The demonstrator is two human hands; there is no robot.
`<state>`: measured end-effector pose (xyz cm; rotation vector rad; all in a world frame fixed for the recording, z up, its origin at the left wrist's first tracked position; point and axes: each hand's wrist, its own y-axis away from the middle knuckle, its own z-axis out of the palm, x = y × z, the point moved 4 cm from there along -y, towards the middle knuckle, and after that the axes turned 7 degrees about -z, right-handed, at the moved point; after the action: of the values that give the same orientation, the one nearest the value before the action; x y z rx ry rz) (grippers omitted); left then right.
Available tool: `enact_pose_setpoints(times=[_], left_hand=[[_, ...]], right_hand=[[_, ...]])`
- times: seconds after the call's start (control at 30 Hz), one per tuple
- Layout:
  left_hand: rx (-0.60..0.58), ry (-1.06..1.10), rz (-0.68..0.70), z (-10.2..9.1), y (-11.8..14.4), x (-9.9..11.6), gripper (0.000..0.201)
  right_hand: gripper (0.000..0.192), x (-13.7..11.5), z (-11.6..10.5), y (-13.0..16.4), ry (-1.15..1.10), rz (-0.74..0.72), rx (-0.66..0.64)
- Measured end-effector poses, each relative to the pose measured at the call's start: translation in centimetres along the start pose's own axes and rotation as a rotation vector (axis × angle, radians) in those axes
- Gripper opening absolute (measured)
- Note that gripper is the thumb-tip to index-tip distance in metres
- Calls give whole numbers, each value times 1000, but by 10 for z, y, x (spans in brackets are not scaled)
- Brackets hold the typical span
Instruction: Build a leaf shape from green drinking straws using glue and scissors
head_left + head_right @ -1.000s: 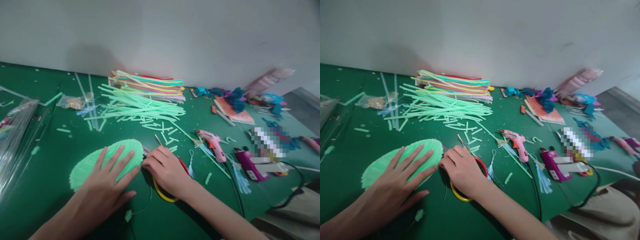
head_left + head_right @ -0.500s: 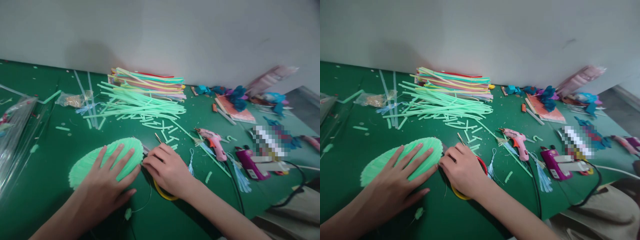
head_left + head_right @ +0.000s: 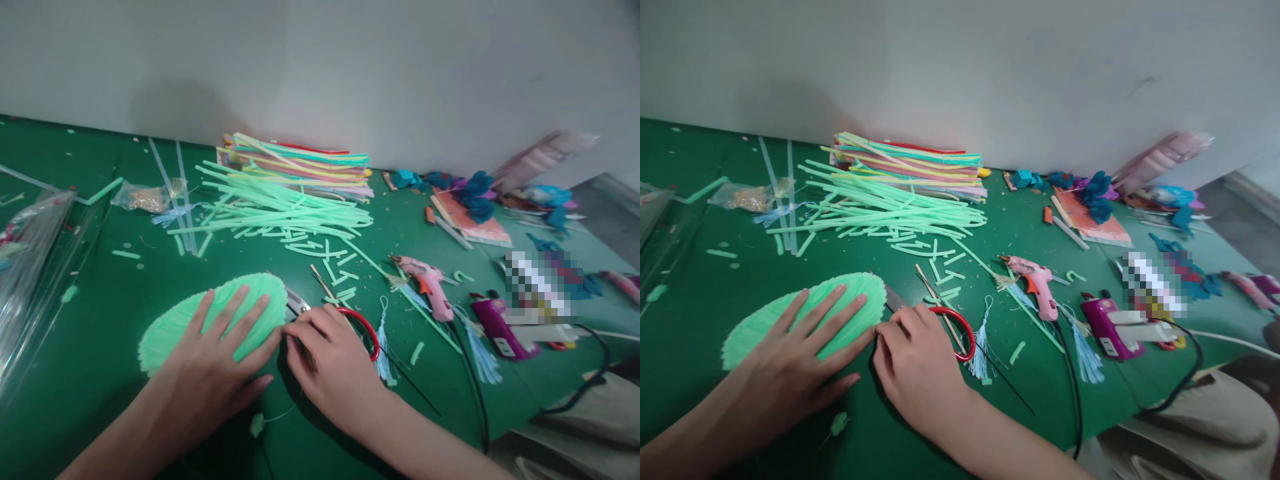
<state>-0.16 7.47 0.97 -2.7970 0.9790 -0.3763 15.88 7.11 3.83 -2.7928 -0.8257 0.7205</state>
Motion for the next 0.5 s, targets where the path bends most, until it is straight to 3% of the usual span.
enact_pose_setpoints(times=[0.27, 0.5], left_hand=[[23, 4, -1, 4, 2, 0, 45], [-22, 36, 77, 3, 9, -8, 49]], right_hand=[[27, -10, -1, 7, 102, -98, 10], [26, -9, 1, 9, 129, -116, 27]])
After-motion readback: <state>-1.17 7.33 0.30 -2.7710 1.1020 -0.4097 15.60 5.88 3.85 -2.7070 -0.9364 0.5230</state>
